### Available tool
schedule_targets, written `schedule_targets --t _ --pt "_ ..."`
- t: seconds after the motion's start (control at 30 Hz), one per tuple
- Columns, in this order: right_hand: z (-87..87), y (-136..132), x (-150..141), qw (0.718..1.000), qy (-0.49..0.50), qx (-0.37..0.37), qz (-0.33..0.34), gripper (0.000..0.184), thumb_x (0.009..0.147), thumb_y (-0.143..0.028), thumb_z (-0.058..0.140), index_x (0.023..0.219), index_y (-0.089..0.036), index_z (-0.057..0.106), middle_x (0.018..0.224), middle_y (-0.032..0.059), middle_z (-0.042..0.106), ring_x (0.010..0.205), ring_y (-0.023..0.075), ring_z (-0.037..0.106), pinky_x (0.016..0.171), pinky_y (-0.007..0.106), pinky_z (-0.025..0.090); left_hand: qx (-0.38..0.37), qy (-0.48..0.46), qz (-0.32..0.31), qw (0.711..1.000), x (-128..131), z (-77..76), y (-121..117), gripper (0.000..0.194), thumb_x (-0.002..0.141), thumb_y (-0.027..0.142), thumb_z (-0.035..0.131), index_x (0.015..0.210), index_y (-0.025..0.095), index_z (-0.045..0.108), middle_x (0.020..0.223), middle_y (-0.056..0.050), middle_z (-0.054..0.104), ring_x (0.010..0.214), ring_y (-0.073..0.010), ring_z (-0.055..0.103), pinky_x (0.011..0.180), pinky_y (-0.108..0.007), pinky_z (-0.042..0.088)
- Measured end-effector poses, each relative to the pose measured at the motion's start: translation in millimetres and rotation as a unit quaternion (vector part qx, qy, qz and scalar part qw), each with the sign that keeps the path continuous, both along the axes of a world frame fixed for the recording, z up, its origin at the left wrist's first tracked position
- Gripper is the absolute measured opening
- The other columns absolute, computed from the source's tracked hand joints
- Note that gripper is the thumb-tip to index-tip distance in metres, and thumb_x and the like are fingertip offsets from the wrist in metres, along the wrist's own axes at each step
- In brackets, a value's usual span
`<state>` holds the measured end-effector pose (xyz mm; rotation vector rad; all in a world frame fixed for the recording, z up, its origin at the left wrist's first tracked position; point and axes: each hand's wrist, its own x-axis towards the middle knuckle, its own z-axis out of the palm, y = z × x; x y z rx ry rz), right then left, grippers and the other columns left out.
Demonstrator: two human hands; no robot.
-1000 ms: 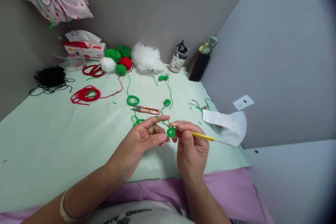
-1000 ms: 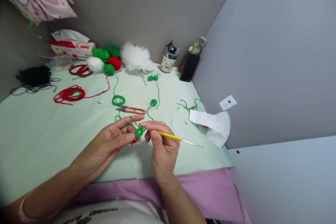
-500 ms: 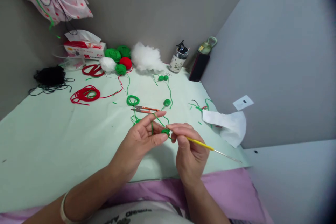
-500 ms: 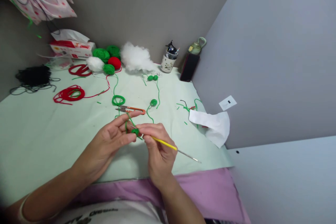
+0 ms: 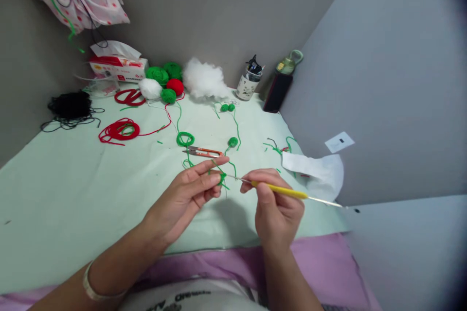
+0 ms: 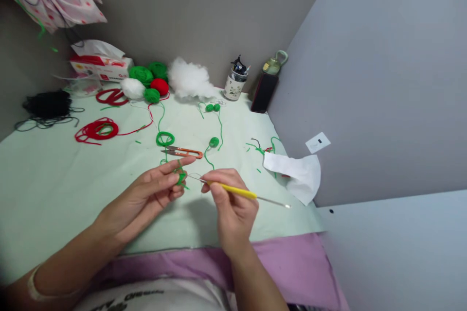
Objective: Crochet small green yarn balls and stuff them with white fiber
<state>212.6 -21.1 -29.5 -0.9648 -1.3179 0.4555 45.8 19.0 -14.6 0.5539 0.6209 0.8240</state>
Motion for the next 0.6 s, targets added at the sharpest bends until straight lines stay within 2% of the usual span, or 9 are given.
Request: schedule_targets --t 0.1,0.17,0.27,0.4,0.6 --pt "3.6 2.0 -2.8 0.993 0.096 -0.031 0.055 0.02 0.1 -0.02 0.058 0.1 -0.026 0.077 0.084 0.0024 0.068 0.068 0.0145 0.063 0.063 0.031 0.054 0.054 0.038 0.009 0.998 -0.1 0.6 -1.0 0.037 0.084 0.025 0.082 0.121 0.024 0.077 0.083 0.003 0.062 0.072 -0.0063 0.055 0.074 -0.018 0.045" --pt "3.5 2.5 -6.9 0.993 0.083 -0.042 0.078 0.018 0.099 -0.022 0.061 0.099 -0.026 0.078 0.089 0.0041 0.071 0.077 0.0169 0.067 0.066 0.032 0.056 0.084 0.057 0.012 0.995 2.1 -0.1 -3.6 0.038 0.083 0.025 0.083 0.12 0.027 0.077 0.083 0.003 0.065 0.077 -0.0081 0.057 0.079 -0.02 0.046" --pt "0.8 3.2 -10.5 0.994 0.06 -0.039 0.077 0.017 0.098 -0.021 0.063 0.1 -0.027 0.079 0.094 0.0054 0.076 0.09 0.0192 0.069 0.071 0.032 0.058 0.096 0.068 0.014 0.993 4.3 -1.5 -6.4 0.039 0.081 0.025 0.085 0.12 0.028 0.076 0.086 0.001 0.068 0.084 -0.0111 0.061 0.084 -0.023 0.048" --pt "-2.6 4.1 -6.9 0.982 0.137 -0.073 0.104 0.017 0.1 -0.024 0.062 0.1 -0.026 0.078 0.095 0.0036 0.076 0.074 0.013 0.067 0.068 0.028 0.056 0.096 0.076 0.013 0.992 3.0 -0.7 -6.6 0.042 0.08 0.027 0.085 0.121 0.027 0.076 0.089 0.0 0.069 0.084 -0.0128 0.062 0.087 -0.027 0.048" --pt "1.3 2.1 -1.9 0.969 0.183 -0.096 0.134 0.02 0.103 -0.028 0.057 0.098 -0.023 0.075 0.092 0.0026 0.077 0.07 0.0103 0.069 0.067 0.024 0.058 0.105 0.107 0.017 0.989 -0.3 -0.5 -5.9 0.038 0.08 0.028 0.084 0.117 0.029 0.077 0.084 0.002 0.062 0.083 -0.0114 0.057 0.084 -0.023 0.046"
